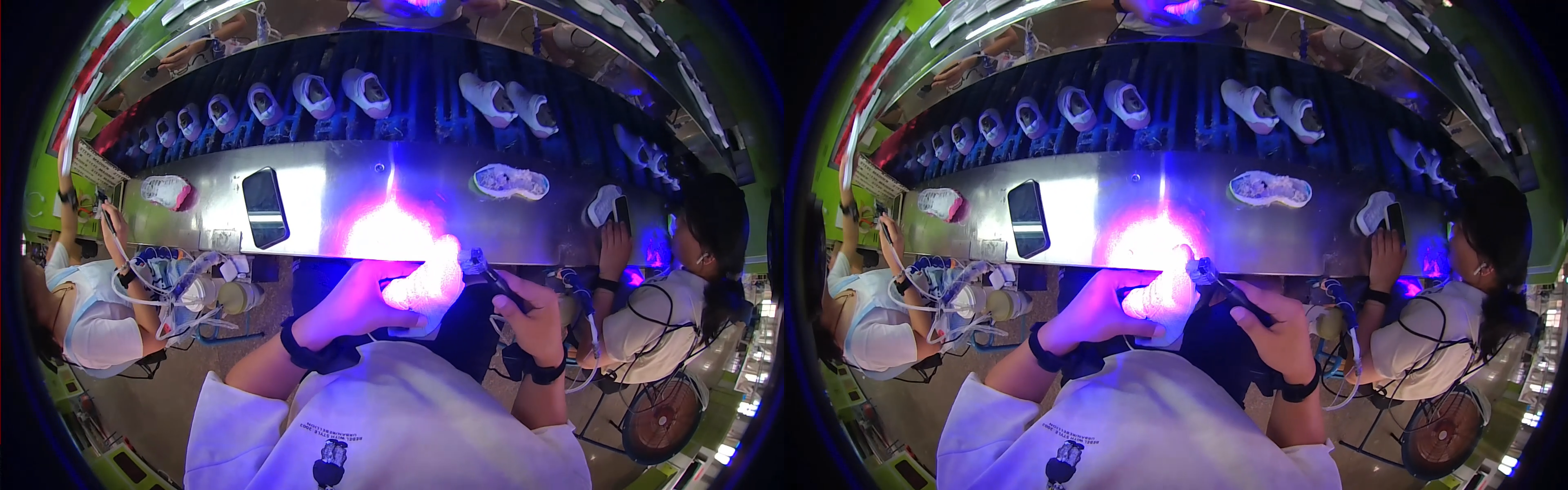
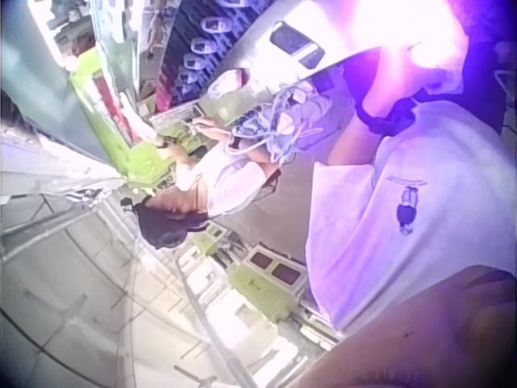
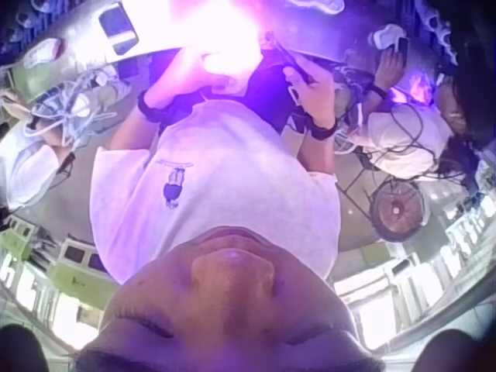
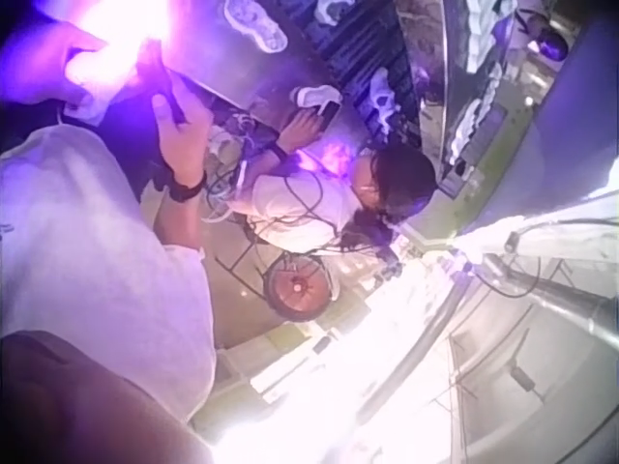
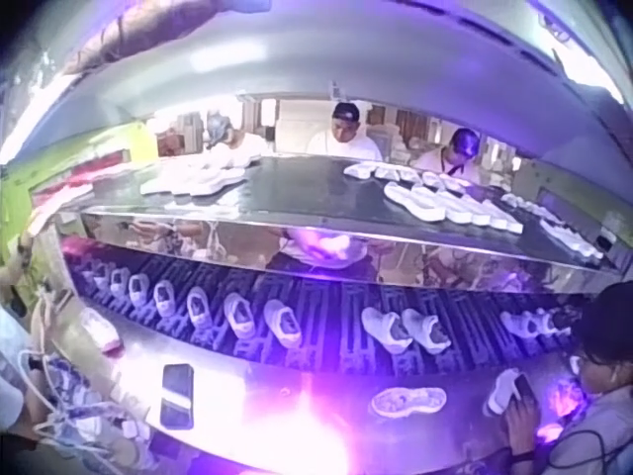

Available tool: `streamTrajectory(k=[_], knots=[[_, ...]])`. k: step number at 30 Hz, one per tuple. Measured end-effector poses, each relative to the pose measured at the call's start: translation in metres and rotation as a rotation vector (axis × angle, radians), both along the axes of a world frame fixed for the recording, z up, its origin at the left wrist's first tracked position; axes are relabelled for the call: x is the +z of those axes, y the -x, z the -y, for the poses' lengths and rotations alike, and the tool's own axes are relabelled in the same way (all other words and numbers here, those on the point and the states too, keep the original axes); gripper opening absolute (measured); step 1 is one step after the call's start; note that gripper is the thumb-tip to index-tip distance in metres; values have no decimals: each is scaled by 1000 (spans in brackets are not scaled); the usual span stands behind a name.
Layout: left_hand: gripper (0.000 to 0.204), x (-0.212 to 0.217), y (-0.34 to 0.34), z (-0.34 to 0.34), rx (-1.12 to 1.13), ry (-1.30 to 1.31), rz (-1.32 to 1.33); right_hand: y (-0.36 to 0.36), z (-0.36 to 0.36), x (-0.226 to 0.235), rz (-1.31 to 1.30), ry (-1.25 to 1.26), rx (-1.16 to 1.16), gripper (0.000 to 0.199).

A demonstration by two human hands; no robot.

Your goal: Apply adhesive or check shoe components using a pneumatic tool on an assembly line.

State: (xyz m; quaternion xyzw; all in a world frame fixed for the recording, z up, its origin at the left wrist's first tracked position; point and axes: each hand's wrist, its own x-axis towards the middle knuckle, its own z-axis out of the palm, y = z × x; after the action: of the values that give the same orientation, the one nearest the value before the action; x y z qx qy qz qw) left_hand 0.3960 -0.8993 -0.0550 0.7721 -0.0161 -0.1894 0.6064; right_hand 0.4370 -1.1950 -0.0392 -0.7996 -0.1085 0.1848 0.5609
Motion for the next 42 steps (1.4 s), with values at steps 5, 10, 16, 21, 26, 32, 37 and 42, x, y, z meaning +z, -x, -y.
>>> streamTrajectory(k=[5,10,16,21,26,32,37,42], knots=[[80,-5,2,-6,8,231,-59,-10,2,12,-14,53,117,42],[62,-17,9,-15,61,253,2,-7,-6,15,63,158,162,42],[42,-27,24,-20,148,470,-157,22,-29,-18,-18,120,25,42],[38,-30,26,-24,220,618,-345,38,-19,-11,-119,193,149,41],[44,-15,23,-18,233,549,-230,13,-33,11,-138,184,102,39],[49,-20,12,-18,275,323,-186,17,0,20,-158,169,252,38],[49,-25,7,-7,339,301,-130,36,11,9,59,278,183,42],[36,-25,4,6,431,531,-331,40,4,10,210,357,66,41]])
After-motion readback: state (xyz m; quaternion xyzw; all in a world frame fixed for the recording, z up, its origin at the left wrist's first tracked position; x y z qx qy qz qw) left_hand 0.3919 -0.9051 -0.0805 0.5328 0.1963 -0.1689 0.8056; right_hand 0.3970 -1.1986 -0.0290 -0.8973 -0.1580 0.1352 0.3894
